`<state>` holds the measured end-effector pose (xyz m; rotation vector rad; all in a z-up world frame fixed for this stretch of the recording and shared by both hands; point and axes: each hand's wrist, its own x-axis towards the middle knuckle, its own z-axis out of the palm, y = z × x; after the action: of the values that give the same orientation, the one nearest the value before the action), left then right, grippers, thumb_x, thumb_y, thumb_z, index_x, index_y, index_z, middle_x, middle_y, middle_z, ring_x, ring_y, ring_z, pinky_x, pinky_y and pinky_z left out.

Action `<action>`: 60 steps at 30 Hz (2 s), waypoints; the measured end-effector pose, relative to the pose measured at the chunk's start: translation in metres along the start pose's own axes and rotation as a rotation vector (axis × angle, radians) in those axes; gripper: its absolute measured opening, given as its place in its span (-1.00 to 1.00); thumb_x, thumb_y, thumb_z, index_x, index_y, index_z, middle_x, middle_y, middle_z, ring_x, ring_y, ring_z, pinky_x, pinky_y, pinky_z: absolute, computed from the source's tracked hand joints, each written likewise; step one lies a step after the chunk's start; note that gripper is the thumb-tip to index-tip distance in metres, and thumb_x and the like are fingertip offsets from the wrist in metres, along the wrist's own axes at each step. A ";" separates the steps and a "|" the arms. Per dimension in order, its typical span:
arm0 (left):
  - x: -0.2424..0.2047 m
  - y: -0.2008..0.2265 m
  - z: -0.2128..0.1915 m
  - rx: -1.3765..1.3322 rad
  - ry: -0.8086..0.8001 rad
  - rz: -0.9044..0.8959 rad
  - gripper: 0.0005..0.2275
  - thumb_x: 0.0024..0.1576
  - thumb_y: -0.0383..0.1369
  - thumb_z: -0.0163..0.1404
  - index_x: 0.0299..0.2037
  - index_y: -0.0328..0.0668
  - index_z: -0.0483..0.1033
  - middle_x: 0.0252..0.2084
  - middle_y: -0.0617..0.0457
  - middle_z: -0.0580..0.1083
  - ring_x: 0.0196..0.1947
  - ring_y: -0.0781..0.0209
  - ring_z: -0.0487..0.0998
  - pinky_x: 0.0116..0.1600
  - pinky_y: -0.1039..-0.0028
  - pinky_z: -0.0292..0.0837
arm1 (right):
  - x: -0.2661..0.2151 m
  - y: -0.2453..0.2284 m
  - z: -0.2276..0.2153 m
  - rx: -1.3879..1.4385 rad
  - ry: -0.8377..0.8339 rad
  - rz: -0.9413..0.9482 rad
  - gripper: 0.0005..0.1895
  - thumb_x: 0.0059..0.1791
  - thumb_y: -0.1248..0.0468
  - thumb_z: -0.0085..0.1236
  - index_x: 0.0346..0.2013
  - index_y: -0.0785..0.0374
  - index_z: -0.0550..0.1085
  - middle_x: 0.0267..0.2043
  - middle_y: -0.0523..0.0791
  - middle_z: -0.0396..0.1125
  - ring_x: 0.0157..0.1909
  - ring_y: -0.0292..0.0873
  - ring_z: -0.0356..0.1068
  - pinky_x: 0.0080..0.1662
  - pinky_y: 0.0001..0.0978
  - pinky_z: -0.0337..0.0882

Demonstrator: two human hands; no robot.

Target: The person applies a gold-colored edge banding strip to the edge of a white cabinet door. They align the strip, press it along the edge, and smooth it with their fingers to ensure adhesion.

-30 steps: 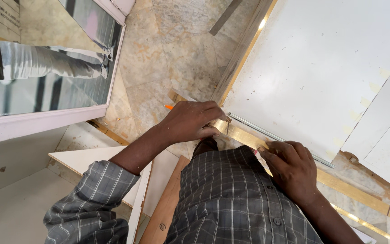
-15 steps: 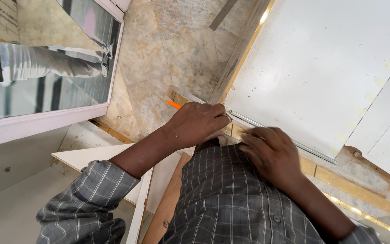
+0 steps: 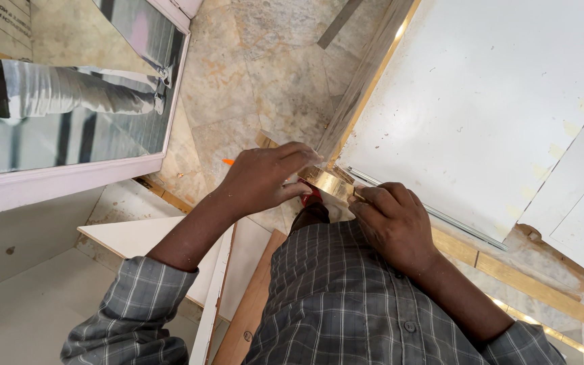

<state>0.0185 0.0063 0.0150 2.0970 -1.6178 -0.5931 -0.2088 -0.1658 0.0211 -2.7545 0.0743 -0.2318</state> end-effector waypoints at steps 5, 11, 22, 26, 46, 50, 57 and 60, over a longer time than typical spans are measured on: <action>0.010 0.011 0.011 -0.031 -0.021 0.100 -0.64 0.07 -0.20 0.23 0.07 0.02 0.57 0.09 0.23 0.53 -0.20 0.22 0.64 -0.25 0.37 0.54 | 0.000 0.000 -0.001 0.011 0.019 0.011 -0.77 -0.12 0.27 0.36 -0.17 0.16 0.62 -0.01 -0.17 0.43 -0.02 -0.13 0.38 -0.06 -0.27 0.42; 0.028 0.014 0.013 -0.051 -0.081 0.182 -0.67 0.02 -0.24 0.23 0.00 -0.01 0.59 -0.08 0.21 0.55 -0.20 0.18 0.62 -0.24 0.32 0.50 | 0.004 -0.001 -0.004 0.013 0.061 0.032 -0.83 -0.09 0.28 0.39 -0.21 0.18 0.62 -0.05 -0.17 0.45 -0.05 -0.11 0.39 -0.08 -0.27 0.45; 0.037 0.015 0.017 0.004 -0.098 0.186 -0.67 0.02 -0.19 0.26 -0.04 -0.04 0.61 -0.14 0.17 0.54 -0.23 0.14 0.61 -0.18 0.27 0.49 | 0.006 0.000 -0.004 0.005 0.070 0.041 -0.81 -0.11 0.31 0.41 -0.21 0.17 0.62 -0.07 -0.16 0.46 -0.05 -0.08 0.41 -0.13 -0.27 0.47; 0.037 0.016 0.018 0.033 -0.114 0.190 -0.68 0.03 -0.19 0.26 -0.05 -0.05 0.61 -0.14 0.17 0.54 -0.22 0.15 0.62 -0.17 0.27 0.50 | 0.003 0.002 -0.003 0.013 0.078 0.040 -0.81 -0.10 0.31 0.41 -0.21 0.18 0.63 -0.07 -0.15 0.46 -0.06 -0.09 0.41 -0.15 -0.27 0.47; 0.026 0.018 0.000 -0.086 -0.073 0.061 -0.68 0.04 -0.27 0.23 -0.01 -0.04 0.56 -0.04 0.20 0.54 -0.24 0.14 0.62 -0.23 0.29 0.51 | 0.003 0.002 -0.002 0.011 0.100 0.017 -0.82 -0.11 0.27 0.40 -0.23 0.16 0.63 -0.06 -0.20 0.48 -0.08 -0.15 0.40 -0.14 -0.29 0.45; 0.018 0.021 0.010 -0.034 0.131 0.029 -0.81 0.12 -0.27 0.21 -0.12 -0.08 0.58 -0.12 0.16 0.53 -0.32 0.16 0.62 -0.33 0.33 0.50 | 0.003 0.002 0.000 0.002 0.102 0.011 -0.81 -0.12 0.27 0.39 -0.22 0.15 0.63 -0.06 -0.20 0.47 -0.09 -0.16 0.39 -0.16 -0.29 0.43; -0.021 0.061 0.049 0.130 0.444 0.092 -0.81 0.23 -0.37 0.18 -0.01 -0.25 0.58 -0.07 0.03 0.52 -0.48 0.30 0.53 -0.46 0.47 0.40 | 0.001 0.002 0.005 -0.006 0.088 -0.007 -0.76 -0.13 0.28 0.35 -0.16 0.14 0.63 -0.03 -0.21 0.45 -0.06 -0.17 0.38 -0.11 -0.30 0.42; -0.031 0.072 0.059 0.143 0.483 0.119 -0.69 0.20 -0.38 0.15 0.14 -0.29 0.55 0.11 -0.06 0.51 -0.41 0.28 0.55 -0.36 0.46 0.47 | 0.000 0.001 0.006 0.006 0.087 -0.002 -0.76 -0.13 0.28 0.34 -0.17 0.13 0.62 -0.01 -0.20 0.45 -0.04 -0.17 0.38 -0.09 -0.30 0.41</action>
<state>-0.0791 0.0155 0.0104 2.0179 -1.5155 0.0732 -0.2077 -0.1644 0.0152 -2.7380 0.0931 -0.3515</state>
